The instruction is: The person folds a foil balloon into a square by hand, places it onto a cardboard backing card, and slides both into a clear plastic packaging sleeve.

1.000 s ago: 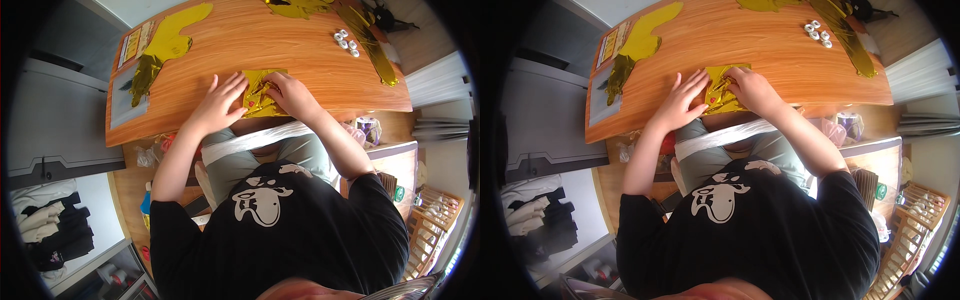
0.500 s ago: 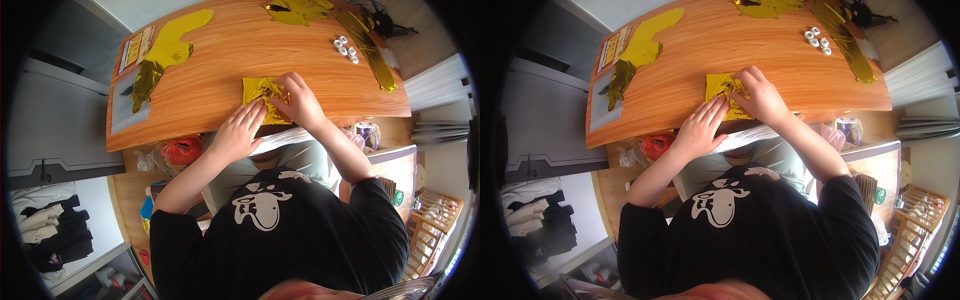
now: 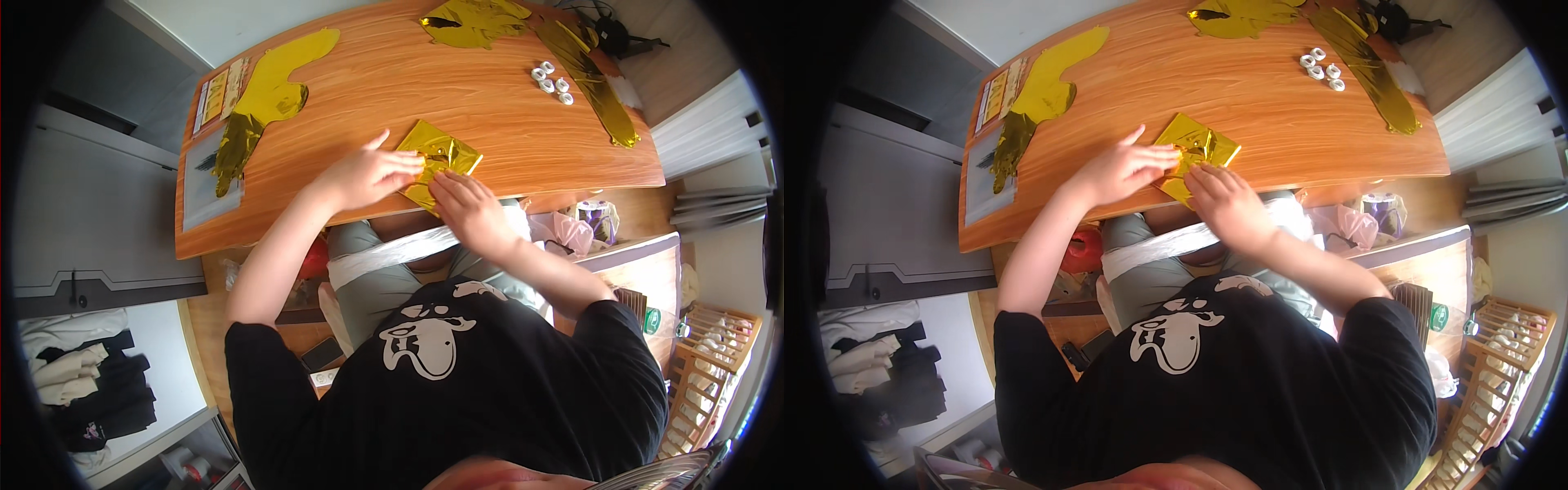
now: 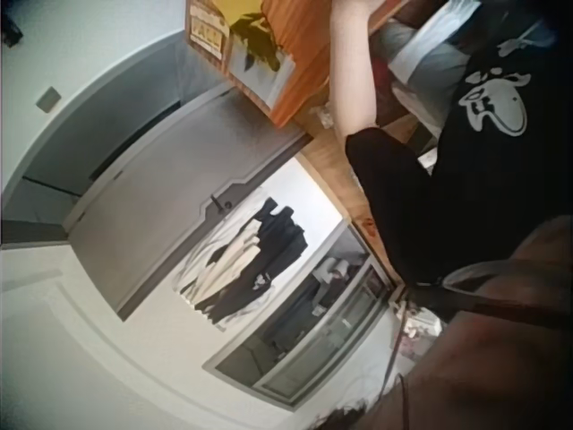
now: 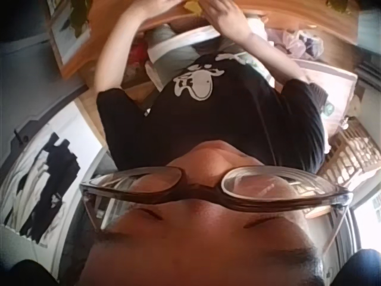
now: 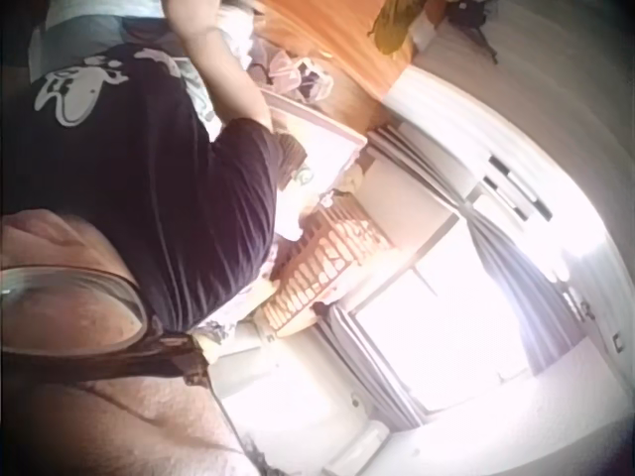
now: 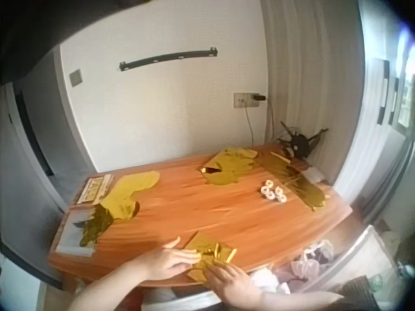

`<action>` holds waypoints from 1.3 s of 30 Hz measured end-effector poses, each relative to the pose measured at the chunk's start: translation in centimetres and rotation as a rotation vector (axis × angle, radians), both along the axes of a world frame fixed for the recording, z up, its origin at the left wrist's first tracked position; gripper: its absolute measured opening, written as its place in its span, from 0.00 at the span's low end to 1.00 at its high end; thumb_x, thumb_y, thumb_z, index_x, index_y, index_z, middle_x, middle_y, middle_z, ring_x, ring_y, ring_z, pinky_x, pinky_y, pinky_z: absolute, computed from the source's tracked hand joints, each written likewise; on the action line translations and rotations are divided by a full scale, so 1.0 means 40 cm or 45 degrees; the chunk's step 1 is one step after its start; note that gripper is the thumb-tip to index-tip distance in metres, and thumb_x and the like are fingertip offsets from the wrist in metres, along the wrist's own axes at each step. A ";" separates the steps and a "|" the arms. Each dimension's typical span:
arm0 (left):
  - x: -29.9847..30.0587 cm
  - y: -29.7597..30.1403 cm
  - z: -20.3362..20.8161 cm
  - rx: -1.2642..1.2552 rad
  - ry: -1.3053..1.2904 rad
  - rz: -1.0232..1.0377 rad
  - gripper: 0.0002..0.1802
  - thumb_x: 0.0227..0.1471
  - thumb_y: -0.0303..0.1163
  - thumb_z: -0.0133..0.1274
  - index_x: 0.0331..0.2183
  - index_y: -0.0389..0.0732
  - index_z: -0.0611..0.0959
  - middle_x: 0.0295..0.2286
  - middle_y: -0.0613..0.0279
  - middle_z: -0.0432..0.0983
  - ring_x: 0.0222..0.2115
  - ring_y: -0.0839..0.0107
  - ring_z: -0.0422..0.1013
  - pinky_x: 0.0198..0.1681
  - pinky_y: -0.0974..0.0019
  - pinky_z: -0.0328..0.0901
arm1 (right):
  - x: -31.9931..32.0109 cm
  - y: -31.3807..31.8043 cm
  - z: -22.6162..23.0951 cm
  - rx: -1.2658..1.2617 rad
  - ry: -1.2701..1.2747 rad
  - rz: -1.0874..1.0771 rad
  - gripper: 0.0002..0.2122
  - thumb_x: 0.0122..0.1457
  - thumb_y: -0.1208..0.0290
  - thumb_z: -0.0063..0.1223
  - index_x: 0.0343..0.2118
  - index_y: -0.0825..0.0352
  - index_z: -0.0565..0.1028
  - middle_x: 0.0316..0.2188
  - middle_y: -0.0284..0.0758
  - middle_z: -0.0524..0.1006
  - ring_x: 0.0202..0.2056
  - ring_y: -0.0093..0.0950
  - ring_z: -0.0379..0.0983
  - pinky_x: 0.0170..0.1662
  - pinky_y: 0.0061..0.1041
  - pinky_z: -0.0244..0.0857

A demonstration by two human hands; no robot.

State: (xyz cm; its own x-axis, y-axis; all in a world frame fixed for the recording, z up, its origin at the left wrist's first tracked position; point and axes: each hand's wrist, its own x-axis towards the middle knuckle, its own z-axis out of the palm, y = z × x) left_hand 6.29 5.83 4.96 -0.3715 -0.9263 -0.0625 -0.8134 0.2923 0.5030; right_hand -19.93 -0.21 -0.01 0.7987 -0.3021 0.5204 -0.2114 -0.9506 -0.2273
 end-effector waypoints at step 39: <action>-0.062 -0.067 -0.050 -0.092 0.070 -0.020 0.34 0.59 0.27 0.53 0.66 0.49 0.68 0.66 0.60 0.62 0.68 0.57 0.55 0.73 0.50 0.49 | 0.038 -0.114 0.115 0.302 -0.205 0.035 0.12 0.55 0.72 0.65 0.42 0.66 0.78 0.34 0.41 0.79 0.40 0.40 0.77 0.43 0.36 0.70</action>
State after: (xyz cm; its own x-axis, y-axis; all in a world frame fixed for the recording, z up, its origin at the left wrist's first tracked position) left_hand 3.80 3.16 2.97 -0.3869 -0.9218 0.0255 -0.7802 0.3420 0.5238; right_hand -18.43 -4.77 4.59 0.7208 -0.4099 0.5589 -0.1296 -0.8718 -0.4724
